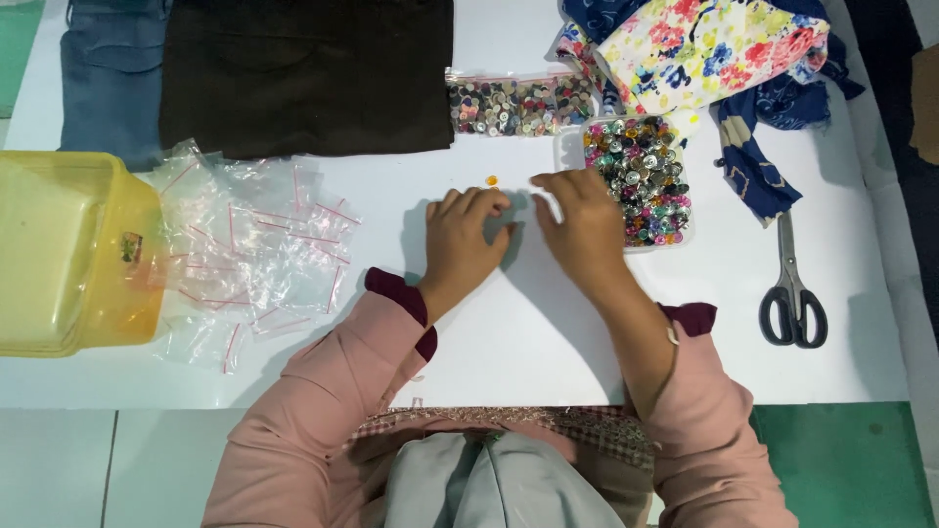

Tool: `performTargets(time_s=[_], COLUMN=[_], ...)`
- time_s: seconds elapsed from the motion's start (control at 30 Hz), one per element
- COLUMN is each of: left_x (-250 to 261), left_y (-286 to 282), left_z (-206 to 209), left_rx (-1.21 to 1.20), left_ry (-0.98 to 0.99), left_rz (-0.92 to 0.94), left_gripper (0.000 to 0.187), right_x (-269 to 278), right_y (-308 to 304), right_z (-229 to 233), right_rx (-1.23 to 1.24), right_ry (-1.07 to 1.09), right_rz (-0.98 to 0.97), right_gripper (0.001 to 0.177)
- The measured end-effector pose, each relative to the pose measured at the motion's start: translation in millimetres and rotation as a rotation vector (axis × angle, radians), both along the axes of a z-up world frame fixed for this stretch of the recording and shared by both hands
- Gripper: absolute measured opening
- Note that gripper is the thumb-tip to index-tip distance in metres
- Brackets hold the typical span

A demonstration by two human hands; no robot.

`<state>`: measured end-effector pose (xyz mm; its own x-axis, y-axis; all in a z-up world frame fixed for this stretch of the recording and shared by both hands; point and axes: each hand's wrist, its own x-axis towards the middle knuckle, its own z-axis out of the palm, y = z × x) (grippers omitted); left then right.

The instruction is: Picking small decorative beads from a container and placing them into small plastic zip-lock bags.

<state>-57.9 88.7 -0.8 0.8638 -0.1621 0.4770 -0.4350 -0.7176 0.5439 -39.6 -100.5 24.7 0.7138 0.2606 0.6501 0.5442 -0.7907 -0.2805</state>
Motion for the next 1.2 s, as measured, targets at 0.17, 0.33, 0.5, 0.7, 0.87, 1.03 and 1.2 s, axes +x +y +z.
performTargets(time_s=[0.17,0.33,0.5,0.7,0.87,1.03,1.2], left_x=[-2.8,-3.9,8.2,23.2,23.0,20.1,17.5], left_y=[-35.5,-80.6,-119.7,-136.5,-136.6,-137.3,-137.6], left_z=[4.1,18.4,17.4,7.6,17.7,23.5,26.5], left_rx=[-0.04,-0.039,-0.048,0.074,0.096,0.122,0.112], left_ry=[-0.062,-0.099,-0.022,-0.018,0.077,0.104,0.038], left_rz=[-0.091,-0.2,-0.211,-0.123,-0.202,-0.21,-0.193], left_gripper=[0.032,0.019,0.015,0.012,0.022,0.029,0.021], right_x=[-9.2,-24.1,-33.8,-29.4,-31.5,-27.0,-26.2], right_y=[-75.4,-132.3,-143.3,-133.7,-136.2,-136.1,-134.1], right_z=[38.4,61.2,64.5,63.4,55.6,50.1,53.0], right_rx=[-0.018,-0.144,-0.091,-0.253,-0.227,-0.241,-0.202], right_ry=[0.147,0.366,0.806,0.933,0.817,0.833,0.836], right_rz=[-0.044,-0.255,-0.344,-0.541,-0.494,-0.521,-0.496], right_gripper=[0.026,0.019,0.009,0.018,0.015,0.014,0.019])
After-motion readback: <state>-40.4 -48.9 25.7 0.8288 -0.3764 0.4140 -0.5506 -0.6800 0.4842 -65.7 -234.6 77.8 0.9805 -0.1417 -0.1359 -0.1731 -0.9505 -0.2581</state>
